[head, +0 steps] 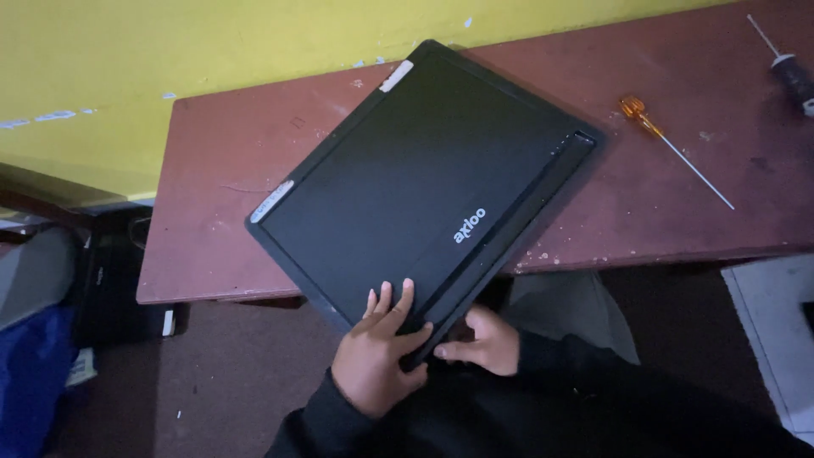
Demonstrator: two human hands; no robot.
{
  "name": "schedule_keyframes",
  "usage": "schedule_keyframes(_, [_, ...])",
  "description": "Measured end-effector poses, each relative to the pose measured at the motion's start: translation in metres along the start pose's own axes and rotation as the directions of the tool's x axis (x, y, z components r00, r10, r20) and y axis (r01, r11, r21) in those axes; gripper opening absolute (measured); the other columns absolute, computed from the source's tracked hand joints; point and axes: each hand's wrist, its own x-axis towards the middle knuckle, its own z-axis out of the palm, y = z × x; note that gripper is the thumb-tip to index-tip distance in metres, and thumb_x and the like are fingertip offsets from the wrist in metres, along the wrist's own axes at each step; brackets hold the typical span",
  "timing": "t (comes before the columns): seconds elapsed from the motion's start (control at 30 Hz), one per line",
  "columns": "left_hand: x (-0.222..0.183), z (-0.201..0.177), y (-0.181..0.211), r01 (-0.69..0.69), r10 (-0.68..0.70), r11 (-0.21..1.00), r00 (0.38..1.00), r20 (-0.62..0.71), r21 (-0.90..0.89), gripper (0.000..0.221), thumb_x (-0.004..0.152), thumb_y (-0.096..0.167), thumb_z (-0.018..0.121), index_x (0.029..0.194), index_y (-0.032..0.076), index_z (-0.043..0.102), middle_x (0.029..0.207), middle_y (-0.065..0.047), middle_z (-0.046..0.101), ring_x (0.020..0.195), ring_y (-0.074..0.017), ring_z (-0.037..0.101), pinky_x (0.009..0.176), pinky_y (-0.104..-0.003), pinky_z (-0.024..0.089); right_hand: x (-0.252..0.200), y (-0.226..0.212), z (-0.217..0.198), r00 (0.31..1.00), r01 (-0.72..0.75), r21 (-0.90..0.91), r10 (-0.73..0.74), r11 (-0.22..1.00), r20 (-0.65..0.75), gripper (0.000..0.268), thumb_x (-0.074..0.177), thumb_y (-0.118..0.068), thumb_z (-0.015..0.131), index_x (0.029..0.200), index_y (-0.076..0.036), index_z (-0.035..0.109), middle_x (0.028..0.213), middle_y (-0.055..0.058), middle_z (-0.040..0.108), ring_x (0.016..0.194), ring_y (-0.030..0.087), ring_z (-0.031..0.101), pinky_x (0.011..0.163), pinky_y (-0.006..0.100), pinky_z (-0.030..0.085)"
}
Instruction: Disassembling a monitor or all-in-one computer by removing screws and prying the outer casing.
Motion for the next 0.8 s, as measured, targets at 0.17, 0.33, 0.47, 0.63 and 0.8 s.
schedule_keyframes(0.17, [0.015,0.007,0.009,-0.015,0.013,0.999,0.999,0.049,0.036,0.049,0.067,0.019,0.079,0.115,0.009,0.076,0.155,-0.035,0.035,0.133,-0.0696,0.034,0.11,-0.076,0.031,-0.002,0.009,-0.003,0.97,0.154,-0.023,-0.155,0.988,-0.187,0.077,0.072,-0.021,0.09,0.138,-0.003,0.055,0.139,0.014,0.067,0.13,0.024,0.063,0.112,0.038,0.049])
schedule_keyframes(0.33, [0.043,0.018,0.02,0.046,-0.053,0.997,0.991,0.122,0.054,0.049,0.071,0.02,0.077,0.118,0.006,0.072,0.156,-0.036,0.028,0.134,-0.0736,0.026,0.109,-0.078,0.028,-0.007,0.018,-0.015,0.958,0.104,0.178,-0.051,0.979,-0.282,0.091,0.069,-0.012,0.089,0.148,-0.006,0.043,0.146,0.018,0.061,0.136,0.031,0.061,0.113,0.044,0.051])
schedule_keyframes(0.47, [0.06,0.028,0.03,0.079,-0.133,0.977,0.952,0.276,0.198,0.062,0.072,0.026,0.071,0.13,0.005,0.065,0.16,-0.039,0.017,0.137,-0.0728,0.02,0.11,-0.078,0.024,-0.003,0.048,-0.027,0.937,0.176,0.345,-0.049,0.922,-0.347,0.094,0.066,0.005,0.089,0.147,-0.006,0.043,0.142,0.019,0.062,0.132,0.031,0.063,0.108,0.046,0.056])
schedule_keyframes(0.63, [0.06,0.033,0.042,0.135,-0.231,0.945,0.921,0.315,0.296,0.06,0.083,0.025,0.066,0.14,0.007,0.056,0.164,-0.033,0.012,0.143,-0.063,0.017,0.108,-0.083,0.021,-0.014,0.002,-0.026,0.952,0.069,0.242,0.009,0.968,-0.306,0.093,0.068,-0.006,0.09,0.149,-0.011,0.045,0.145,0.016,0.063,0.135,0.033,0.062,0.113,0.048,0.052])
schedule_keyframes(0.8, [0.058,0.031,0.048,0.181,-0.289,0.927,0.905,0.314,0.329,0.064,0.082,0.025,0.068,0.143,0.011,0.054,0.166,-0.027,0.011,0.145,-0.0588,0.018,0.105,-0.083,0.025,-0.014,-0.005,-0.029,0.979,0.048,0.186,-0.009,0.981,-0.205,0.097,0.07,-0.011,0.089,0.152,-0.012,0.036,0.149,0.017,0.057,0.139,0.034,0.058,0.114,0.048,0.051])
